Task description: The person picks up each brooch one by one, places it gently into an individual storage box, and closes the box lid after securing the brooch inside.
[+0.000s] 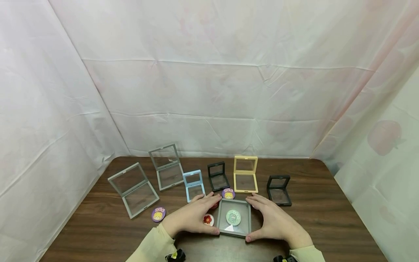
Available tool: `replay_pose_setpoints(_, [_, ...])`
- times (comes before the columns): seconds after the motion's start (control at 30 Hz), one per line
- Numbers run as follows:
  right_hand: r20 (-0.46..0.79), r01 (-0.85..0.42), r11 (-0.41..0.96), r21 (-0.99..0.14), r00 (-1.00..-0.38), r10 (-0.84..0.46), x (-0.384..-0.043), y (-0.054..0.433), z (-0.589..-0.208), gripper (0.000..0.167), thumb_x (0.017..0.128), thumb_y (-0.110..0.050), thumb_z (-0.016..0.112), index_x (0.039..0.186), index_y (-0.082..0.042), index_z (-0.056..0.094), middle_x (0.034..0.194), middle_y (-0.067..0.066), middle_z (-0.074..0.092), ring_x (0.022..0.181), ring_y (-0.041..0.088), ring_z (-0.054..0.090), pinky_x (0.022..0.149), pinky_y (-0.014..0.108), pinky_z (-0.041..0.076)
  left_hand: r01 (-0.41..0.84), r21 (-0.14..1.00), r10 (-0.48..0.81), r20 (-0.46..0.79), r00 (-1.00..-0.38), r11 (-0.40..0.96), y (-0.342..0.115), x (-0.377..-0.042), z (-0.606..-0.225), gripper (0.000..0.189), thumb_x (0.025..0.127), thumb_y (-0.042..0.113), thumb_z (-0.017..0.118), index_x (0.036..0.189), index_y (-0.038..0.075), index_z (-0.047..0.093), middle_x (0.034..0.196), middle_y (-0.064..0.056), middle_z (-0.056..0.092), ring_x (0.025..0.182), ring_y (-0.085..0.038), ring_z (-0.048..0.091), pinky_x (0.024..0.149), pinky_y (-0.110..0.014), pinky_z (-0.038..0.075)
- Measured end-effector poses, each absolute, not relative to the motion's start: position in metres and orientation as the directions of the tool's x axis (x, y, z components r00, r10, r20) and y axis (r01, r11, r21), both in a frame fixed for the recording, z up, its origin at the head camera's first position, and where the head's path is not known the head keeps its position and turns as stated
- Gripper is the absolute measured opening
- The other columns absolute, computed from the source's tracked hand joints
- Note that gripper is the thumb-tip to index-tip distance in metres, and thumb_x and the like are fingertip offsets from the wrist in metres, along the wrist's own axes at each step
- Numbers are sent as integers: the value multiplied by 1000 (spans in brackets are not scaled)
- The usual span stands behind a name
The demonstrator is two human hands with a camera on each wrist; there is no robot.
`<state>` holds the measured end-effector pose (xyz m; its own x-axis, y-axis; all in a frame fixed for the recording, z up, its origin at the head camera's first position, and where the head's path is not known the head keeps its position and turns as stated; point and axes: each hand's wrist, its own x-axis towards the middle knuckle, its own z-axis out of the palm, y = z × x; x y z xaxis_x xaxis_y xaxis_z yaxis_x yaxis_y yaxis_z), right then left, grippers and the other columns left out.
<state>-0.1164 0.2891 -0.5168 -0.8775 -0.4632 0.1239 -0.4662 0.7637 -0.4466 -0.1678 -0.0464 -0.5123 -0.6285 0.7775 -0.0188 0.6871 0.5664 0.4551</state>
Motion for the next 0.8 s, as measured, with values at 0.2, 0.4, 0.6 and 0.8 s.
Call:
replay_pose_setpoints(0.2, [136, -475, 762, -440, -874, -467, -114, 289, -516, 118, 67, -82, 89, 155, -7, 62, 160, 20, 55, 142, 43, 56, 103, 64, 54, 685, 457, 777, -22, -629, 568, -47, -167, -512, 107, 91, 68, 80, 169, 7, 39, 173, -7, 42, 163, -36, 33, 129, -62, 25])
replay_pose_setpoints(0.4, [161, -484, 766, -423, -872, -462, -114, 289, -516, 118, 66, -83, 89, 154, -8, 63, 157, 16, 57, 140, 41, 58, 102, 62, 55, 684, 456, 774, -18, -633, 570, -46, -166, -512, 107, 92, 67, 81, 169, 7, 39, 173, -6, 42, 162, -37, 33, 128, -63, 26])
replay_pose_setpoints(0.6, [216, -502, 764, -406, -865, -454, -113, 289, -518, 116, 65, -81, 92, 151, -8, 65, 151, 12, 61, 135, 37, 60, 100, 57, 56, 688, 441, 768, -5, -641, 577, -44, -164, -512, 107, 91, 69, 81, 168, 6, 41, 173, -5, 43, 161, -38, 35, 127, -63, 28])
replay_pose_setpoints(0.8, [236, -499, 771, -397, -867, -439, -113, 287, -519, 116, 64, -83, 91, 150, -9, 67, 150, 9, 62, 135, 31, 61, 101, 54, 56, 686, 443, 762, 9, -648, 578, -41, -164, -513, 108, 89, 69, 82, 168, 8, 41, 172, -6, 45, 159, -40, 38, 126, -64, 29])
